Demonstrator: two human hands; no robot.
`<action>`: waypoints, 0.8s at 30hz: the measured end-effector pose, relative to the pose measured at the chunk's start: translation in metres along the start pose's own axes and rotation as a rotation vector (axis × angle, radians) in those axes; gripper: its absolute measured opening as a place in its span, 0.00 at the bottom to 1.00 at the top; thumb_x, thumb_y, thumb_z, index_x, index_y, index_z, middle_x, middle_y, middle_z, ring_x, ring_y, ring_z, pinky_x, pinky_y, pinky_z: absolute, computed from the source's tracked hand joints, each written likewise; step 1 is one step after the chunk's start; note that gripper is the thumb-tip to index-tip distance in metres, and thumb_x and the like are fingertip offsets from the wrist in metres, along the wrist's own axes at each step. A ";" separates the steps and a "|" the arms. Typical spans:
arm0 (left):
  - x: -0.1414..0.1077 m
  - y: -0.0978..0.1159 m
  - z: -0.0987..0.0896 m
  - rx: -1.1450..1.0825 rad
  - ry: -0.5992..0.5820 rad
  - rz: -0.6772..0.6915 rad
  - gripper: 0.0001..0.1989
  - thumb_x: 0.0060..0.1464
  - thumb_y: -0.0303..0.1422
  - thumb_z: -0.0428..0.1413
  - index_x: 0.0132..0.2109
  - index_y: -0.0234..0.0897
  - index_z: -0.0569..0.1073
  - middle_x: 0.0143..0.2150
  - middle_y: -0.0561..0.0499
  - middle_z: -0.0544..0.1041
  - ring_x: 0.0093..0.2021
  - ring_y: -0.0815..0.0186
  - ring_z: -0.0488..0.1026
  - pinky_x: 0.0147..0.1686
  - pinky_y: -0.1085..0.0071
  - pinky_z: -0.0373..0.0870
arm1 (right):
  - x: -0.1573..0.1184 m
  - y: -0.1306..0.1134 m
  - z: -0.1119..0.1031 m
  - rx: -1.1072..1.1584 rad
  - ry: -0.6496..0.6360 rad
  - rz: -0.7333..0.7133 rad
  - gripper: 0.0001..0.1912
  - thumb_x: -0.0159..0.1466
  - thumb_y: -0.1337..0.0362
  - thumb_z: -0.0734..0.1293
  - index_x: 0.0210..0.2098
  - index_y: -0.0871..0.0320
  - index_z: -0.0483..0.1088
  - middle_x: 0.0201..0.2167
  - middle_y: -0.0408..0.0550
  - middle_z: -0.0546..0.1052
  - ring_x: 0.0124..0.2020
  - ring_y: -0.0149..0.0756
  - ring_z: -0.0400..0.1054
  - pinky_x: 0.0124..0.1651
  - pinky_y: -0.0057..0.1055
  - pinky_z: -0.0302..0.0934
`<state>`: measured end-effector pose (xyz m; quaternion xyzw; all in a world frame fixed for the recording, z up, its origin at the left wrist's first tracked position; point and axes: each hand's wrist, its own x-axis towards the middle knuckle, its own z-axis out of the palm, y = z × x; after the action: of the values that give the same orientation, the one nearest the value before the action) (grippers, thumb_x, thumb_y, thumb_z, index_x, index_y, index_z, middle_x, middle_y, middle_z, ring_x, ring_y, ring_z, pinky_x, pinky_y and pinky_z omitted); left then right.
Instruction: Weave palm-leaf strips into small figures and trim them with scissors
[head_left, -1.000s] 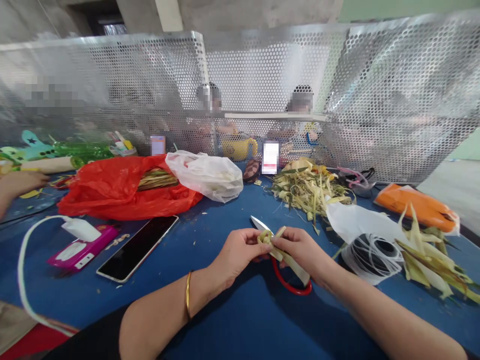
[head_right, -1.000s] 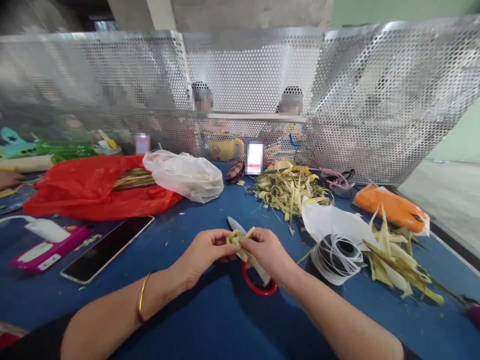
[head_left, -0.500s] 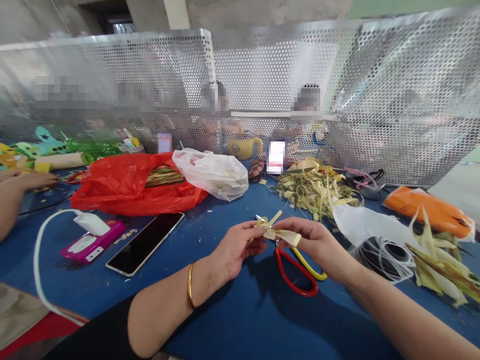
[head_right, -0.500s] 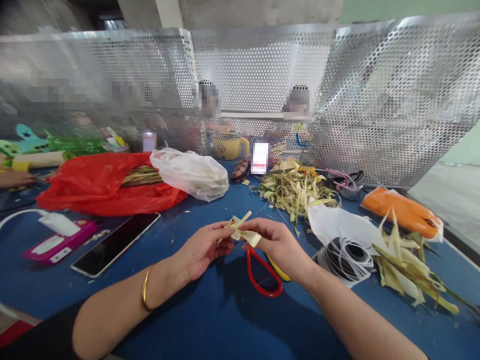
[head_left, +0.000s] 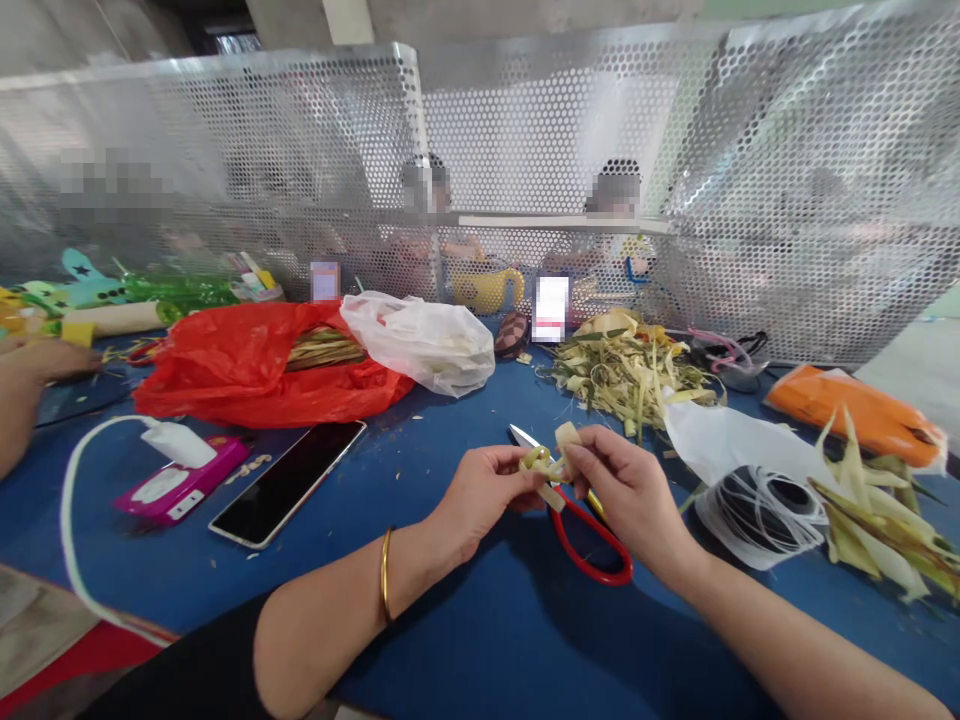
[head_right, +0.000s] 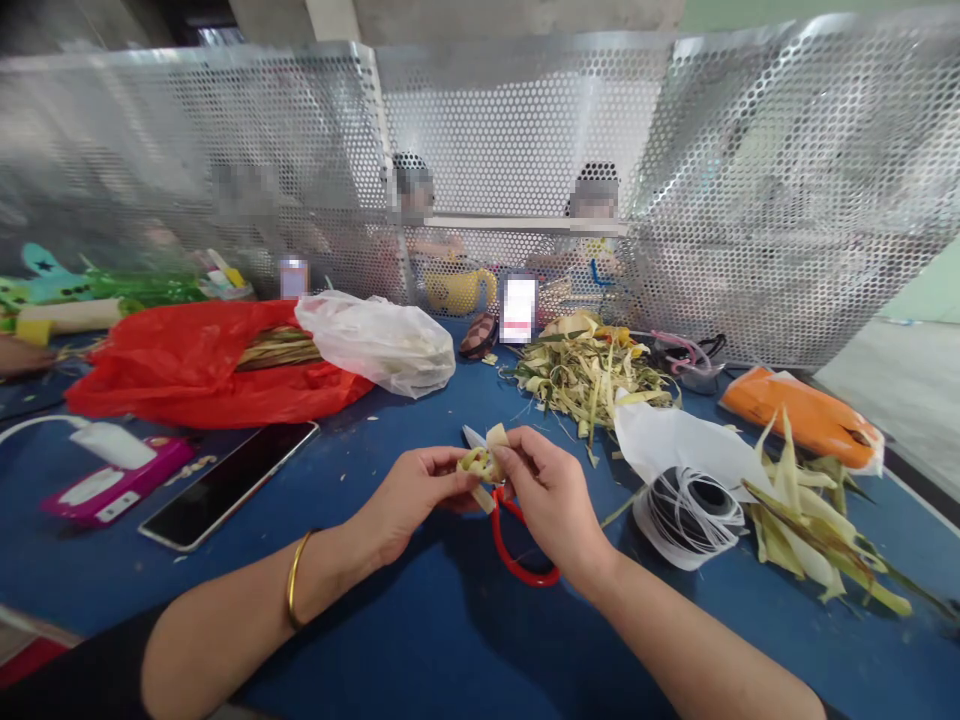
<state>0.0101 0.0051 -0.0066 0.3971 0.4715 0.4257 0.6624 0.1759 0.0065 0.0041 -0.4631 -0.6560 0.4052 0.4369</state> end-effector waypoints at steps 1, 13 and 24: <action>-0.001 0.000 0.001 -0.005 -0.006 0.002 0.15 0.41 0.33 0.67 0.38 0.32 0.80 0.29 0.47 0.80 0.27 0.67 0.75 0.31 0.73 0.71 | 0.000 0.001 0.000 -0.064 -0.014 0.013 0.13 0.64 0.56 0.62 0.28 0.57 0.68 0.20 0.39 0.67 0.22 0.28 0.59 0.26 0.25 0.54; 0.000 -0.003 0.003 0.049 0.024 0.071 0.08 0.41 0.29 0.66 0.33 0.34 0.80 0.28 0.51 0.80 0.30 0.65 0.75 0.35 0.70 0.72 | 0.003 0.006 0.003 -0.045 -0.087 0.149 0.14 0.60 0.54 0.65 0.29 0.58 0.73 0.22 0.41 0.70 0.21 0.27 0.56 0.23 0.24 0.51; 0.004 -0.015 -0.002 0.273 0.034 0.195 0.08 0.46 0.31 0.61 0.36 0.35 0.80 0.31 0.50 0.80 0.32 0.63 0.74 0.35 0.71 0.70 | 0.001 0.011 0.009 0.073 -0.046 0.335 0.15 0.55 0.52 0.68 0.26 0.59 0.70 0.15 0.38 0.65 0.16 0.24 0.52 0.19 0.24 0.45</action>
<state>0.0114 0.0043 -0.0222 0.5202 0.4952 0.4266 0.5497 0.1698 0.0095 -0.0091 -0.5403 -0.5646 0.5063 0.3645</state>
